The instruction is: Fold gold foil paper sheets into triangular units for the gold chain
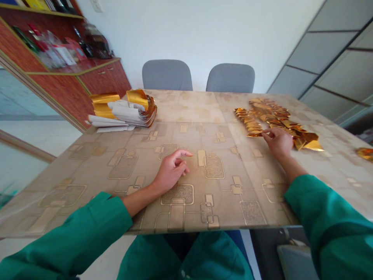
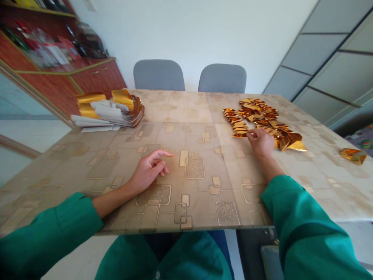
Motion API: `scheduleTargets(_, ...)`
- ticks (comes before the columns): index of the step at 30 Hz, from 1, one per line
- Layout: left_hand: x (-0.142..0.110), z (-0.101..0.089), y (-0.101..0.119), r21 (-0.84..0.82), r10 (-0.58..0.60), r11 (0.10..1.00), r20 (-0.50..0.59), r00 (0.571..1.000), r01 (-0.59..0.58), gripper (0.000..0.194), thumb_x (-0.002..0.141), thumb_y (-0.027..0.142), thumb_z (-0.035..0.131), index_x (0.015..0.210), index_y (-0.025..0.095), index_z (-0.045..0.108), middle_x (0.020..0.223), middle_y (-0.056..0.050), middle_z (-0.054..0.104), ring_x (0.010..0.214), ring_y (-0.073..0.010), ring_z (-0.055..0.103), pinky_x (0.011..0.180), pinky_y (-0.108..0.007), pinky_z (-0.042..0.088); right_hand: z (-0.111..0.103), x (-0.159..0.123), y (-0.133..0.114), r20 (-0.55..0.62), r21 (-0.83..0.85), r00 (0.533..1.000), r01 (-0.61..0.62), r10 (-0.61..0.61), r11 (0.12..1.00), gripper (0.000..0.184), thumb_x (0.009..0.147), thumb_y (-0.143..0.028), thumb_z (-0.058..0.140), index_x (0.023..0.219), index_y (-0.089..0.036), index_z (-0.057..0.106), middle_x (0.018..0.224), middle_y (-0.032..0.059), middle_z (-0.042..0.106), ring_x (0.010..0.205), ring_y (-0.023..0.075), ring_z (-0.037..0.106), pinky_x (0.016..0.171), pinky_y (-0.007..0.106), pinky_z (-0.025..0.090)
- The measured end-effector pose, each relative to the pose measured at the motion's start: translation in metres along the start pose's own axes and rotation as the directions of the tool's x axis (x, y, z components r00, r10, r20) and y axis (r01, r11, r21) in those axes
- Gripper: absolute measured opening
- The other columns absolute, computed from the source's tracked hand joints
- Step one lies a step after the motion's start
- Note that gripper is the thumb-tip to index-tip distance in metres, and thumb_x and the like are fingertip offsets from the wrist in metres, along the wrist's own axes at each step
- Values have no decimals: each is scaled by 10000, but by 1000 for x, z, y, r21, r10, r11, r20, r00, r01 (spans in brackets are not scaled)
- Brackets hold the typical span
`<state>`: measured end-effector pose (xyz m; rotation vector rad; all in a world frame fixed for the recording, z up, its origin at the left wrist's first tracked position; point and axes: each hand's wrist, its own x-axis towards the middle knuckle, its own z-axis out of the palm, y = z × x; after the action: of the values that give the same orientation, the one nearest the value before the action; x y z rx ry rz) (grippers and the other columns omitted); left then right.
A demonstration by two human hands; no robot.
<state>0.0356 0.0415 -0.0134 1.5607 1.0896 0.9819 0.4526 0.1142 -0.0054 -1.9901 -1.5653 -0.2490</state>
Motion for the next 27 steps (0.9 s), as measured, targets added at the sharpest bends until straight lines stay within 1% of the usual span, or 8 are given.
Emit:
scheduleTargets(4, 0, 0, 1, -2, -5, 1000, 0, 1000, 5, 263, 852, 240, 545, 1089, 168, 634, 603, 28, 639, 524, -105, 577, 534, -192, 471, -1, 6, 7, 47, -34, 998, -43, 44, 999, 151, 847, -276, 611, 915, -188, 714, 855, 106, 670, 784, 216, 536, 674, 307, 333)
scheduleTargets(7, 0, 0, 0, 1, -5, 1000, 4, 1000, 5, 264, 852, 240, 549, 1091, 172, 637, 612, 25, 642, 532, -108, 584, 540, -197, 477, -1, 9, 10, 76, -51, 994, -68, 72, 996, 146, 855, -276, 624, 935, -191, 711, 889, 115, 680, 794, 211, 525, 675, 310, 320)
scheduleTargets(12, -1, -1, 0, 8, -13, 1000, 18, 1000, 13, 258, 862, 247, 539, 1088, 169, 634, 631, 13, 649, 550, -114, 590, 550, -206, 487, 2, 15, 10, 112, -88, 985, -123, 132, 989, 156, 864, -279, 628, 969, -202, 712, 929, 111, 694, 753, 191, 506, 651, 309, 303)
scheduleTargets(17, -1, -1, -2, 17, -11, 1000, 27, 1000, 11, 247, 869, 250, 532, 1077, 167, 634, 653, 4, 658, 552, -112, 589, 546, -205, 484, 5, 19, 6, 133, -139, 976, -153, 172, 978, 151, 847, -283, 639, 958, -204, 704, 917, 108, 697, 687, 174, 460, 622, 305, 286)
scheduleTargets(21, 0, 0, -3, 5, -8, 1000, 26, 1000, 8, 231, 866, 255, 535, 1057, 175, 639, 809, -32, 708, 579, -104, 604, 550, -208, 493, 4, 18, 3, 145, -185, 975, -143, 171, 972, 190, 838, -292, 634, 996, -205, 692, 898, 106, 690, 647, 164, 423, 607, 312, 270)
scheduleTargets(24, 0, 0, -3, -10, -14, 1000, 27, 1000, 14, 223, 852, 252, 549, 1043, 184, 643, 903, -46, 720, 594, -102, 617, 548, -210, 498, 2, 14, 1, 161, -217, 976, -112, 149, 970, 241, 835, -293, 620, 1053, -209, 680, 875, 98, 691, 649, 172, 443, 601, 310, 272)
scheduleTargets(27, 0, 0, -3, -24, -7, 1000, 33, 999, 8, 213, 840, 247, 555, 1021, 185, 647, 920, -49, 721, 598, -103, 623, 543, -212, 501, 2, 9, -2, 169, -254, 980, -62, 107, 965, 248, 844, -277, 577, 1055, -198, 681, 877, 115, 694, 680, 194, 485, 610, 315, 274)
